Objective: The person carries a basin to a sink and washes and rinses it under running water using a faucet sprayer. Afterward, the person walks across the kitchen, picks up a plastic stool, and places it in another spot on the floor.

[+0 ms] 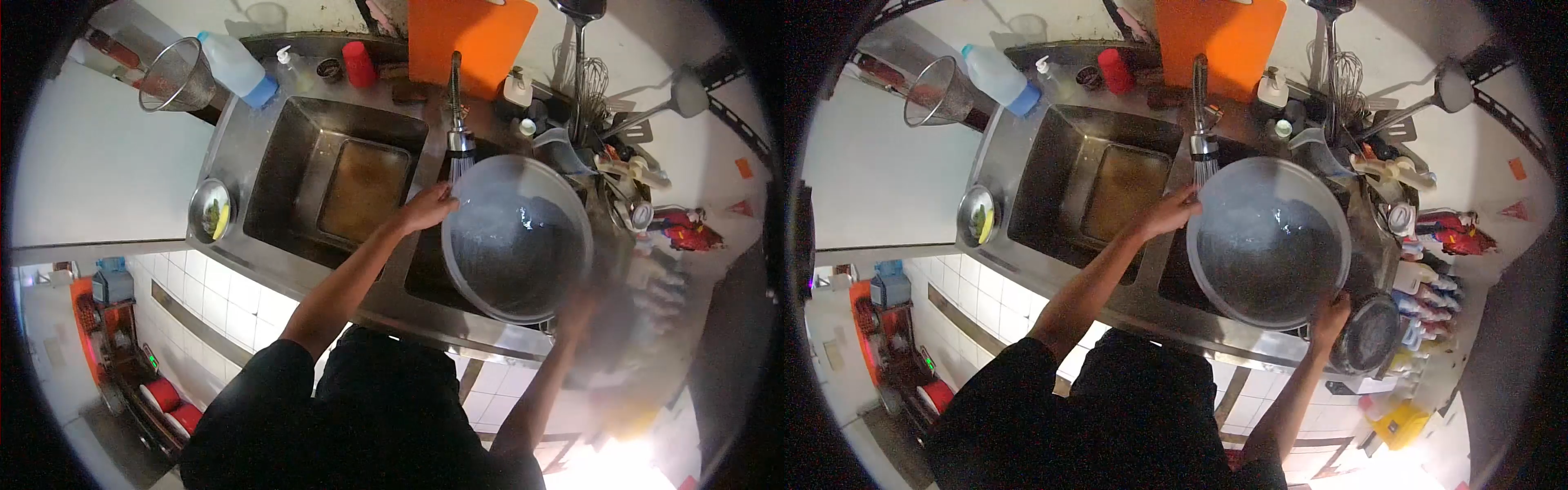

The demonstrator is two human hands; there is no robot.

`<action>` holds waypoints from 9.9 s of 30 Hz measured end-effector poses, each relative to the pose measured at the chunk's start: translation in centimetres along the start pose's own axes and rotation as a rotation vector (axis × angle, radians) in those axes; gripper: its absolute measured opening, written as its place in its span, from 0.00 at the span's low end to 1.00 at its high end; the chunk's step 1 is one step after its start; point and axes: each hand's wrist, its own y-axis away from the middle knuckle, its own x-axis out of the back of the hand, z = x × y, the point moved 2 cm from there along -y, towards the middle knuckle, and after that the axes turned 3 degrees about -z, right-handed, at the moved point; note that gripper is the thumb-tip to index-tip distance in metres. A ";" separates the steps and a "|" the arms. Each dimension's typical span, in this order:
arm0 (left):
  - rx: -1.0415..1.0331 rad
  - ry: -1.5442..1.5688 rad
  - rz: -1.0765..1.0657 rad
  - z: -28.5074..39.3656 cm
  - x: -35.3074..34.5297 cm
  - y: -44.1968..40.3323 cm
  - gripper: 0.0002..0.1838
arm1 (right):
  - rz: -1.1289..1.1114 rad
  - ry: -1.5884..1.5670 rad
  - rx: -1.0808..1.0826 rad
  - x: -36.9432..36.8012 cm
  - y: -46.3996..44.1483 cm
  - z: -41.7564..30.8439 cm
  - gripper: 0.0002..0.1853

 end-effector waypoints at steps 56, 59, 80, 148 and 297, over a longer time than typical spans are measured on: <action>-0.631 -0.099 0.447 2.1 4.1 -14.7 0.11 | -0.600 -0.526 -0.459 -29.2 4.9 21.0 0.28; -0.580 -0.099 0.413 1.6 4.1 -15.4 0.12 | -0.593 -0.612 -0.641 -29.8 5.3 21.5 0.28; -0.572 -0.126 0.233 5.0 5.0 -9.7 0.29 | -0.267 -0.796 -0.672 -16.9 6.6 11.6 0.20; -0.221 -0.159 0.036 4.7 6.6 -9.9 0.34 | -0.269 -0.845 -0.426 -6.9 15.8 8.7 0.12; 0.936 1.909 1.361 -110.3 44.2 124.0 0.28 | -2.759 -0.457 0.805 -95.7 123.4 -154.9 0.25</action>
